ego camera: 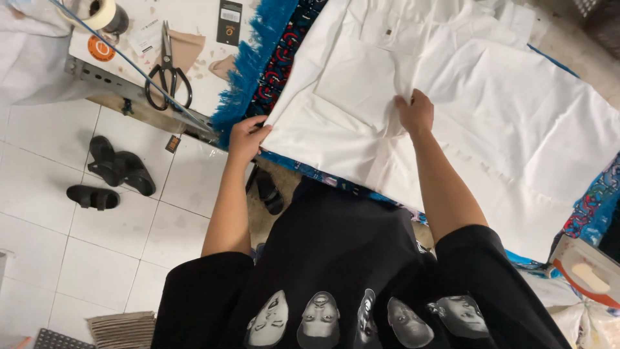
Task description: Ironing and folding a white long-sleeved shirt on a work mat using a steam iron and spray bottle.
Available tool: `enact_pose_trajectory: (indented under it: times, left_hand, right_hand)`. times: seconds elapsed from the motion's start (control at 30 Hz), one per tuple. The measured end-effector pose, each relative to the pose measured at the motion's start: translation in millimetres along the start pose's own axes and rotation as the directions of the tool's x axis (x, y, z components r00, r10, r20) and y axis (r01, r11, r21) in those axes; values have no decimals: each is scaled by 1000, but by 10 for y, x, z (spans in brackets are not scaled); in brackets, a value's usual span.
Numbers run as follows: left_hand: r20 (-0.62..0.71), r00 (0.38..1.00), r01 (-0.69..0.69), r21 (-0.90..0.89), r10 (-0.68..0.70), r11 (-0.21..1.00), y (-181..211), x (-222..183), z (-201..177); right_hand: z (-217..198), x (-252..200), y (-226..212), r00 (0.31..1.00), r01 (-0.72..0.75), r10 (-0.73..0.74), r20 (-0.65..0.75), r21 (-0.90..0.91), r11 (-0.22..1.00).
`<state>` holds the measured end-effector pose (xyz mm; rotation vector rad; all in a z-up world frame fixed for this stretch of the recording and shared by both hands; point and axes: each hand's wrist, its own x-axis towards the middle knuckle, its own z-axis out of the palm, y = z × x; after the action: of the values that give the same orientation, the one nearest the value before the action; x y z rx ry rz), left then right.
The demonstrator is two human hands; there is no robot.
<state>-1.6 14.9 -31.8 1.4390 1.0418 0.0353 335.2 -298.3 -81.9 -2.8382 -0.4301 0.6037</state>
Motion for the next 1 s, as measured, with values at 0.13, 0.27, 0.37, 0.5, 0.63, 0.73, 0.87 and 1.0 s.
enact_pose_trajectory:
  times: [0.13, 0.27, 0.37, 0.5, 0.63, 0.73, 0.87, 1.0]
  left_hand:
    - [-53, 998, 9, -105, -15, 994, 109, -105, -19]
    - [-120, 992, 23, -195, -47, 981, 70, -108, 22]
    - [-83, 996, -59, -339, 33, 939, 40, -179, 18]
    - [-12, 942, -332, -169, 335, 928, -154, -242, -38]
    - [62, 885, -466, 165, 462, 869, -121, -324, 29]
    - [-20, 861, -484, 275, 508, 831, -314, -245, 159]
    - [-235, 921, -285, 136, 311, 949, -408, -235, 292]
    - [-379, 920, -144, -83, 102, 986, -296, -325, 503]
  right_hand:
    - [243, 312, 500, 990, -29, 69, -123, 298, 954]
    - [254, 253, 667, 979, -28, 105, -174, 397, 917]
    - [299, 225, 671, 963, 77, 20, -270, 345, 936]
    - [-211, -487, 104, 817, 319, -198, -542, 139, 938]
    - [-312, -1186, 424, 753, 274, -332, -568, -188, 943]
    - [-217, -1720, 1087, 812, 86, -188, -552, -205, 975]
    - [-276, -2340, 2060, 775, -467, 396, -492, -24, 884]
    - [-294, -2700, 2818, 648, -744, 741, -176, 63, 665]
